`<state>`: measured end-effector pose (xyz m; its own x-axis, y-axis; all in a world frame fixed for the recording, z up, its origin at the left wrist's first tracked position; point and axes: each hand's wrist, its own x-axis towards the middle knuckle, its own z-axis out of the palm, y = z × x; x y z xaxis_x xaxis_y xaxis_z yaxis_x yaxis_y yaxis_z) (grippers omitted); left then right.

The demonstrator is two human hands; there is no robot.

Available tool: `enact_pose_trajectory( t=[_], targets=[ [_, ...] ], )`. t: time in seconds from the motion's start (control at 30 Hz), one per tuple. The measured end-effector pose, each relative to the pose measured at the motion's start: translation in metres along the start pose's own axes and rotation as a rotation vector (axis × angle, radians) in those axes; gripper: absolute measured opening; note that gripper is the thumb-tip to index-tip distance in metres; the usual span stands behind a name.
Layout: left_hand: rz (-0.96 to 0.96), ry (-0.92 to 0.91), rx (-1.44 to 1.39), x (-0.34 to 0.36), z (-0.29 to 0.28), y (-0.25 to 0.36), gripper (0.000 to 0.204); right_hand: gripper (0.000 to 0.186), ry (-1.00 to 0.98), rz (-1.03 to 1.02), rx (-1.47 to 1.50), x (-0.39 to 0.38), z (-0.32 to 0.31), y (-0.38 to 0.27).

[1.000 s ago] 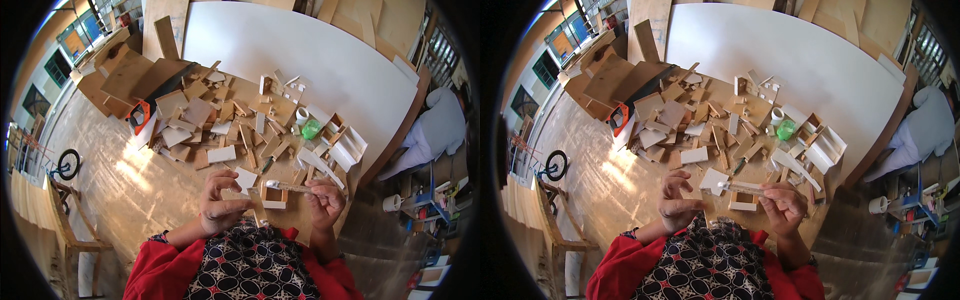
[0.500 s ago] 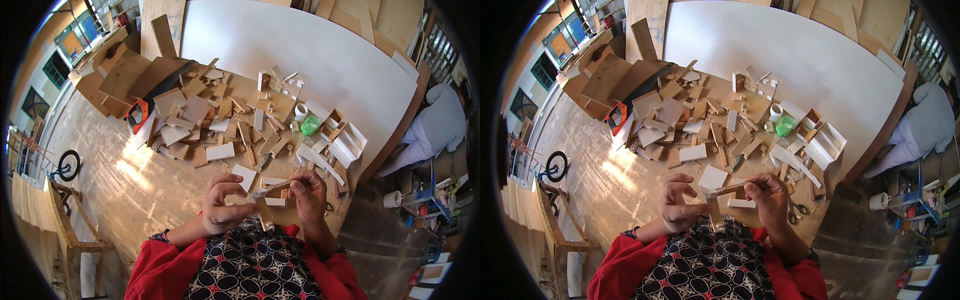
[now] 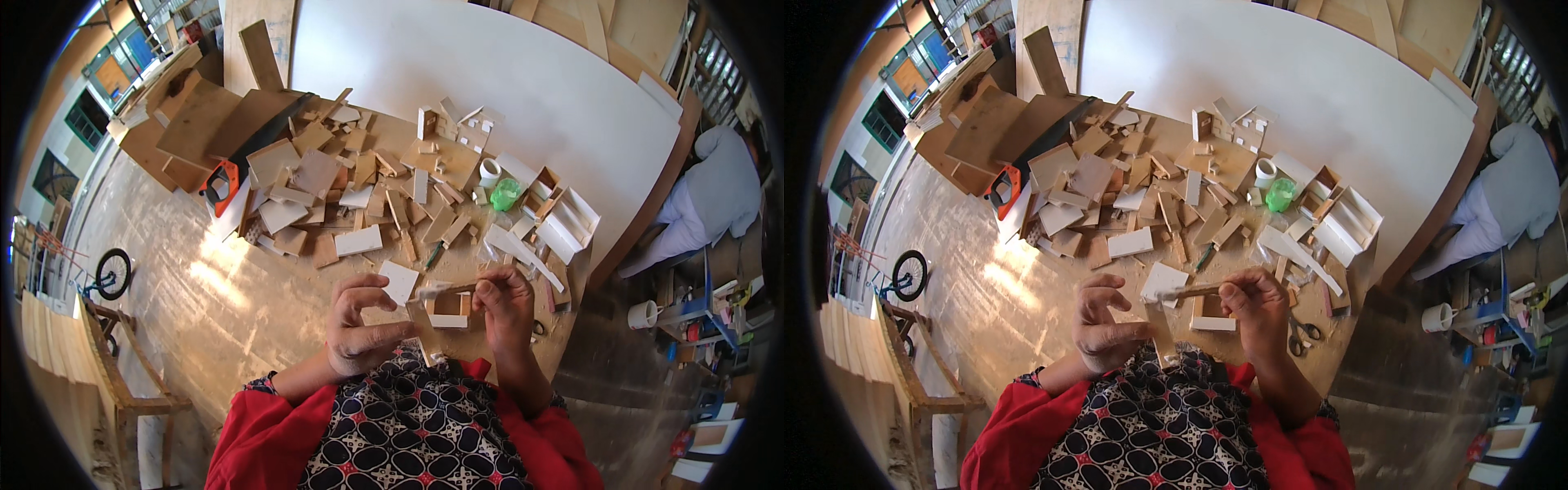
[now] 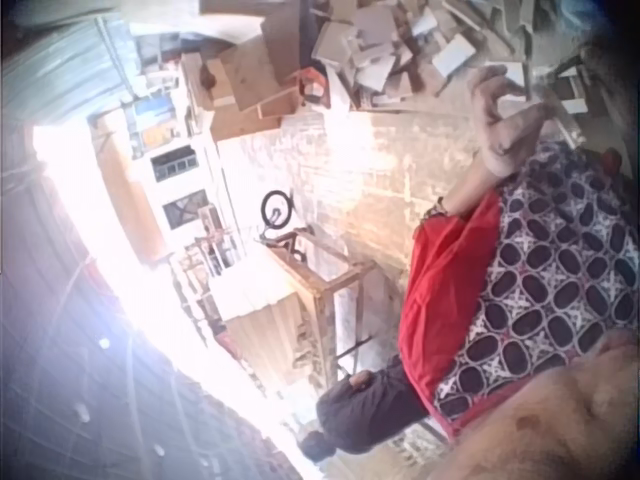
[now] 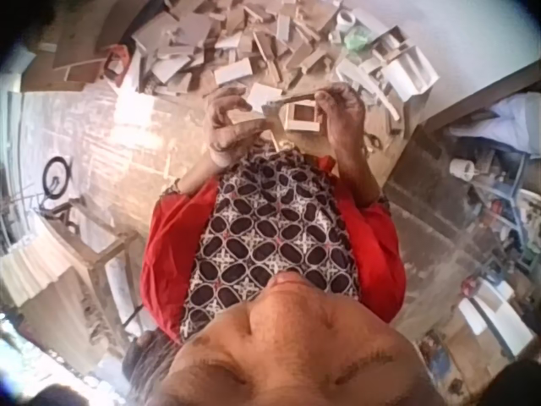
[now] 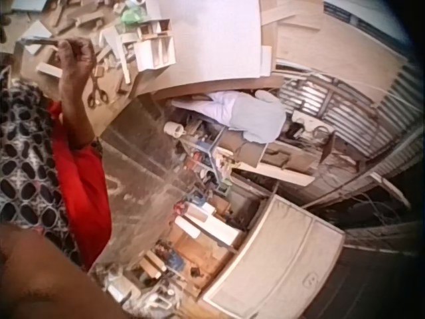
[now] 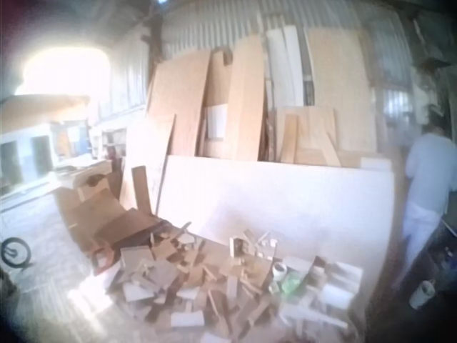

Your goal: The person constructs a small model house by cutting cardboard pieces with scissors, applying glue to the edges with a brush, and joining them together on a workbench.

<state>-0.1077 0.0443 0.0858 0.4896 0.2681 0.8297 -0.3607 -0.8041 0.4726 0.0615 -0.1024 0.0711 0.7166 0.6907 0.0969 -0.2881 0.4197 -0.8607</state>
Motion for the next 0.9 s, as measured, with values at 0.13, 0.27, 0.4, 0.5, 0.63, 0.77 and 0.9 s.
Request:
enact_pose_trajectory(
  t=[0.13, 0.27, 0.4, 0.5, 0.63, 0.77, 0.9],
  targets=[
    [-0.010, 0.042, 0.023, 0.000, 0.000, -0.001, 0.036, 0.016, -0.105, -0.058, 0.094, -0.007, -0.005, -0.014],
    [-0.020, 0.060, 0.035, 0.000, -0.002, -0.002, 0.035, 0.021, -0.203, -0.052, 0.081, -0.020, -0.006, -0.015],
    [-0.026, 0.069, 0.031, 0.000, -0.003, -0.003, 0.036, 0.020, -0.227, -0.013, 0.100, -0.020, -0.005, -0.015],
    [-0.027, 0.054, 0.055, 0.002, -0.006, -0.003, 0.036, 0.020, -0.239, -0.098, 0.034, -0.023, -0.003, -0.017],
    [-0.040, 0.061, 0.101, 0.006, -0.005, -0.002, 0.035, 0.021, -0.283, -0.327, -0.194, -0.023, -0.003, -0.024],
    [-0.047, 0.060, 0.154, 0.011, -0.005, -0.002, 0.034, 0.021, -0.341, -0.566, -0.473, -0.026, -0.003, -0.044],
    [-0.059, 0.045, 0.199, 0.010, -0.005, -0.005, 0.028, 0.020, -0.393, -0.781, -0.610, -0.024, -0.001, -0.052]
  ],
)
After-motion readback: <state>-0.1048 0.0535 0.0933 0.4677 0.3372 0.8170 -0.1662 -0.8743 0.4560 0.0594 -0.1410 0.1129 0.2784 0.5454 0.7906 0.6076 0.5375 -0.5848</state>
